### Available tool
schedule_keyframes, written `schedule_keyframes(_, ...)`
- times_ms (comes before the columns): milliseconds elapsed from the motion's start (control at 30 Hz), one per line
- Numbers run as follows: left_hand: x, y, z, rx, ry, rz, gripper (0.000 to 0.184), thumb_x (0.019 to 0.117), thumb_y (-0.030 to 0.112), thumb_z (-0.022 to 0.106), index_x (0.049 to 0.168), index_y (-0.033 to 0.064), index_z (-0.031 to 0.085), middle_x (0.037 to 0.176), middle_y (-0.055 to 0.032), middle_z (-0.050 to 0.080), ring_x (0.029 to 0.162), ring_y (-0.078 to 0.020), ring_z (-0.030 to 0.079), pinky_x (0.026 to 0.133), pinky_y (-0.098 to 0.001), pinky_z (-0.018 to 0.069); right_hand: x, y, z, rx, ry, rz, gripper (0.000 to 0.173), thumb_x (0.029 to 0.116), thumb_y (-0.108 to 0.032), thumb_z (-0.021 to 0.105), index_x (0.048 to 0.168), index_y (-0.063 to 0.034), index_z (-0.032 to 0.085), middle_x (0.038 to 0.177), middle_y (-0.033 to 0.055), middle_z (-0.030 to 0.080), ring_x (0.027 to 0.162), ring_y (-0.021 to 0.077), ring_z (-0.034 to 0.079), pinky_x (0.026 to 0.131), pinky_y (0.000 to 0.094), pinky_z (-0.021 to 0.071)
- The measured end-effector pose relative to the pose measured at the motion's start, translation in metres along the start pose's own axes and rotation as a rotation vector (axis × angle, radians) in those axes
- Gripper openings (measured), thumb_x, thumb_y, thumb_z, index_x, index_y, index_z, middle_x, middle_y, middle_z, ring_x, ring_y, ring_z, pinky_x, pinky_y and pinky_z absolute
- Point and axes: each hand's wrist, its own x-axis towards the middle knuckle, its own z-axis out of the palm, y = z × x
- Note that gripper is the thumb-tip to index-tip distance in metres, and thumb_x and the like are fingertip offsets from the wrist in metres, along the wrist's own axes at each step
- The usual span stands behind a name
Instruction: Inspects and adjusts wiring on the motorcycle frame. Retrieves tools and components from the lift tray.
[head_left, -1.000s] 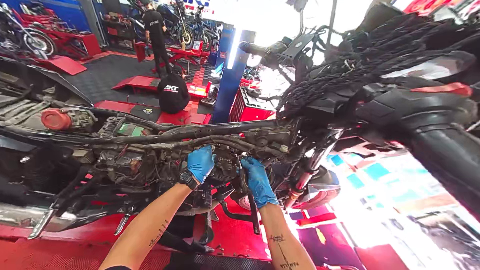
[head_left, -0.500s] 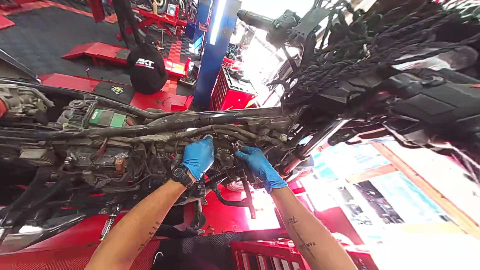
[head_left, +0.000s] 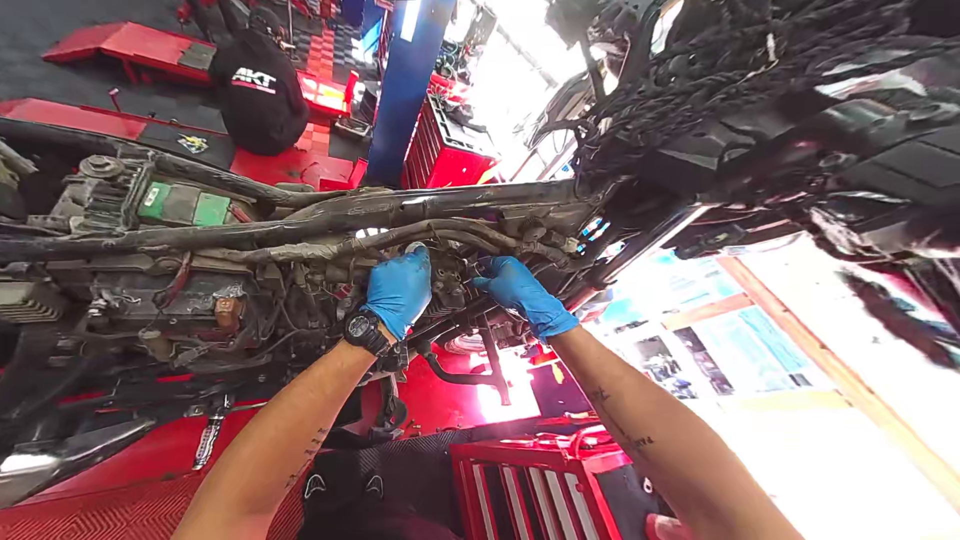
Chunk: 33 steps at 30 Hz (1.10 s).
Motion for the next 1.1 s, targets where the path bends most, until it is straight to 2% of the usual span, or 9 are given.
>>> schedule_keyframes(133, 0.000, 0.000, 0.008, -0.047, 0.063, 0.019, 0.041, 0.1051, 0.032, 0.050, 0.134, 0.0061, 0.064, 0.114, -0.0206, 0.073, 0.107, -0.0423, 0.070, 0.085, -0.0621, 0.0542, 0.002, 0.002, 0.001, -0.112, 0.028, -0.059, 0.039, 0.0967, -0.025, 0.067, 0.131, -0.0065, 0.068, 0.123, 0.0210, 0.069, 0.119, 0.0378, 0.063, 0.102, 0.0602, 0.0463)
schedule_keyframes(233, 0.001, 0.022, 0.010, -0.122, -0.058, 0.068, 0.041, 0.1039, 0.033, 0.054, 0.137, 0.0101, 0.064, 0.122, -0.0189, 0.071, 0.114, -0.0408, 0.068, 0.093, -0.0638, 0.0520, 0.004, 0.002, -0.002, -0.128, 0.015, -0.071, 0.035, 0.0964, -0.025, 0.067, 0.125, -0.0043, 0.070, 0.119, 0.0224, 0.069, 0.115, 0.0394, 0.064, 0.099, 0.0610, 0.0469)
schedule_keyframes(300, 0.001, 0.046, 0.019, -0.116, -0.126, 0.074, 0.041, 0.1040, 0.029, 0.053, 0.138, 0.0083, 0.061, 0.124, -0.0196, 0.070, 0.116, -0.0406, 0.067, 0.094, -0.0632, 0.0526, 0.005, 0.002, -0.004, -0.134, -0.012, -0.087, 0.033, 0.0968, -0.025, 0.067, 0.121, -0.0027, 0.071, 0.117, 0.0236, 0.069, 0.113, 0.0402, 0.064, 0.097, 0.0615, 0.0472)
schedule_keyframes(433, 0.006, 0.078, 0.049, -0.091, 0.007, 0.070, 0.039, 0.1071, 0.020, 0.044, 0.139, 0.0060, 0.062, 0.130, -0.0182, 0.068, 0.120, -0.0360, 0.066, 0.099, -0.0561, 0.0527, 0.006, 0.003, -0.009, -0.155, -0.045, -0.107, 0.029, 0.0958, -0.021, 0.065, 0.117, -0.0023, 0.071, 0.115, 0.0238, 0.069, 0.111, 0.0402, 0.064, 0.094, 0.0620, 0.0478)
schedule_keyframes(667, 0.024, 0.088, 0.040, -0.095, -0.067, 0.068, 0.038, 0.1033, 0.006, 0.044, 0.137, -0.0026, 0.059, 0.136, -0.0233, 0.064, 0.128, -0.0392, 0.061, 0.107, -0.0567, 0.0487, -0.008, 0.001, -0.020, -0.148, -0.115, -0.180, 0.028, 0.0948, -0.016, 0.059, 0.116, -0.0010, 0.068, 0.113, 0.0254, 0.067, 0.108, 0.0414, 0.064, 0.090, 0.0646, 0.0465)
schedule_keyframes(700, 0.027, 0.088, 0.048, -0.105, -0.012, 0.072, 0.034, 0.1039, 0.008, 0.047, 0.133, -0.0020, 0.062, 0.129, -0.0223, 0.067, 0.122, -0.0378, 0.065, 0.103, -0.0552, 0.0523, -0.002, 0.010, -0.017, -0.138, -0.076, -0.208, 0.025, 0.0960, -0.018, 0.059, 0.111, -0.0010, 0.069, 0.107, 0.0250, 0.068, 0.104, 0.0419, 0.065, 0.086, 0.0657, 0.0478)
schedule_keyframes(767, 0.031, 0.086, 0.055, -0.120, 0.039, 0.089, 0.032, 0.1066, 0.013, 0.046, 0.128, -0.0006, 0.065, 0.125, -0.0211, 0.069, 0.119, -0.0362, 0.067, 0.100, -0.0535, 0.0537, -0.001, 0.013, -0.012, -0.124, 0.006, -0.187, 0.027, 0.1006, -0.020, 0.056, 0.111, 0.0014, 0.069, 0.109, 0.0269, 0.068, 0.107, 0.0443, 0.065, 0.090, 0.0667, 0.0478)
schedule_keyframes(900, 0.031, 0.084, 0.060, -0.090, 0.051, 0.105, 0.033, 0.1058, 0.011, 0.046, 0.130, -0.0009, 0.064, 0.125, -0.0209, 0.070, 0.118, -0.0356, 0.067, 0.099, -0.0526, 0.0538, -0.013, 0.010, 0.004, -0.134, 0.234, -0.148, 0.027, 0.1019, -0.016, 0.054, 0.107, 0.0069, 0.067, 0.106, 0.0311, 0.069, 0.105, 0.0482, 0.067, 0.089, 0.0666, 0.0491)
schedule_keyframes(1100, 0.032, 0.082, 0.063, -0.085, 0.077, 0.119, 0.032, 0.1040, 0.009, 0.048, 0.130, 0.0015, 0.066, 0.123, -0.0196, 0.071, 0.117, -0.0350, 0.068, 0.099, -0.0528, 0.0538, -0.009, 0.034, 0.019, -0.140, 0.433, -0.374, 0.022, 0.1002, -0.010, 0.052, 0.108, 0.0021, 0.069, 0.091, 0.0290, 0.070, 0.088, 0.0498, 0.071, 0.075, 0.0681, 0.0526)
